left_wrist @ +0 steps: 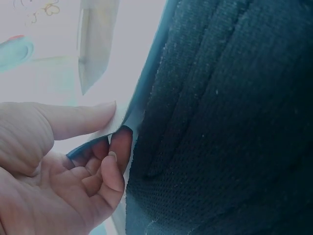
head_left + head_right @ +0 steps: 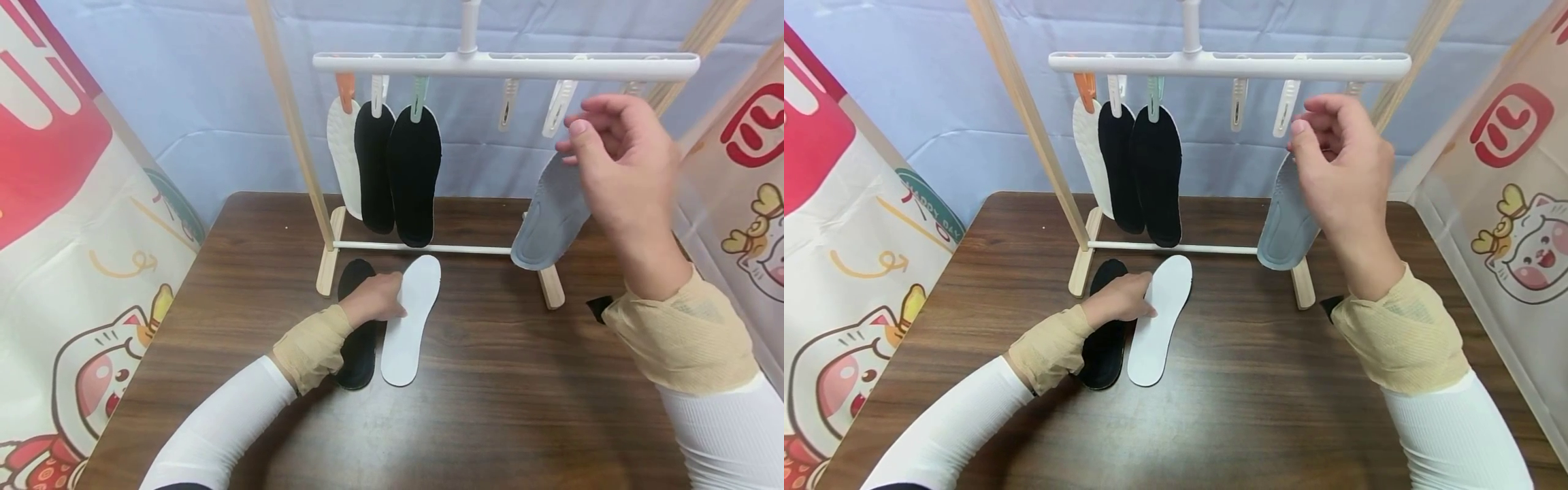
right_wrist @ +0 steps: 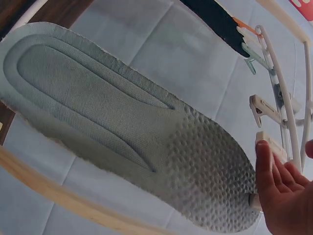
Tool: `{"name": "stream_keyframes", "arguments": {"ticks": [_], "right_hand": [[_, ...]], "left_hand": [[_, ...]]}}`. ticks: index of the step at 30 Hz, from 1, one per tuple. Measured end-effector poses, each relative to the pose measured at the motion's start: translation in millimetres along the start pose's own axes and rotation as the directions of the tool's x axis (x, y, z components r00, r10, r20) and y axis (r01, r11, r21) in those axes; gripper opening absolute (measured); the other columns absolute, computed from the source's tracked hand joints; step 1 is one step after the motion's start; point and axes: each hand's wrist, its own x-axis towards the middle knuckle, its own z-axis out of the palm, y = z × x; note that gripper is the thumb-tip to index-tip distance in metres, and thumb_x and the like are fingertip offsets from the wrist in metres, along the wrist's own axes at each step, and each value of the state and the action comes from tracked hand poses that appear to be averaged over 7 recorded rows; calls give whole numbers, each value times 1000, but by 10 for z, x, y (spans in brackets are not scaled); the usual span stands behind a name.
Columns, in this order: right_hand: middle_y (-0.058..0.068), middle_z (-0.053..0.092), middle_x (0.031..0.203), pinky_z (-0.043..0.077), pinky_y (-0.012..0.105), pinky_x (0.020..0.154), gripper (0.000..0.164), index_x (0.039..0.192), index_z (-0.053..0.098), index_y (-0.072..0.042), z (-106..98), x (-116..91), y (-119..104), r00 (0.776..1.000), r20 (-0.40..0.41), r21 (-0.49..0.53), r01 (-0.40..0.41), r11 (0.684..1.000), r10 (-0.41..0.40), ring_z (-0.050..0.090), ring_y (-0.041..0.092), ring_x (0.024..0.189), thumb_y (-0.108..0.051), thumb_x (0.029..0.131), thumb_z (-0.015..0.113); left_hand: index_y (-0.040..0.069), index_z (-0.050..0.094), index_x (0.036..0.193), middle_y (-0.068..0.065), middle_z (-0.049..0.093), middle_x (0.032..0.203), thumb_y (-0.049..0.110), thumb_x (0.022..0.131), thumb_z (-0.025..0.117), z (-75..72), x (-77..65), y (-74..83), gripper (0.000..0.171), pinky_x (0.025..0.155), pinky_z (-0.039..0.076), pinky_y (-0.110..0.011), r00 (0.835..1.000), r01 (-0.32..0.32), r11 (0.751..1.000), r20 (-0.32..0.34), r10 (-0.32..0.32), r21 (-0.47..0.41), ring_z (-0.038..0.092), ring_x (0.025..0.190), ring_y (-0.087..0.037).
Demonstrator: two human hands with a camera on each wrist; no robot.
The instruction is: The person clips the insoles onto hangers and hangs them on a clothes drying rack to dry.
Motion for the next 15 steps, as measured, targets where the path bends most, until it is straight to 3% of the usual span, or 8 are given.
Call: {"name": "stream_keyframes", "arguments": {"ticks": [9, 15], "right_hand": [[4, 68, 116, 56, 17, 76, 37, 132, 56, -11, 3, 88, -25, 978, 107, -38, -174, 984, 177, 71, 10, 89, -13, 97, 64], [9, 67, 129, 56, 16, 76, 48, 142, 50, -8, 32, 176, -23, 960, 142, -59, -235, 970, 241, 71, 7, 88, -16, 97, 64]], "left_hand": [[1, 55, 128, -16, 68, 114, 24, 88, 80, 3, 9, -14, 52, 79, 54, -35, 1000, -1, 999, 7, 2, -54, 65, 91, -24], [2, 56, 123, -15, 69, 109, 23, 88, 80, 17, 21, -18, 47, 72, 52, -33, 1000, -18, 996, -2, 18, -91, 63, 83, -22]]}}
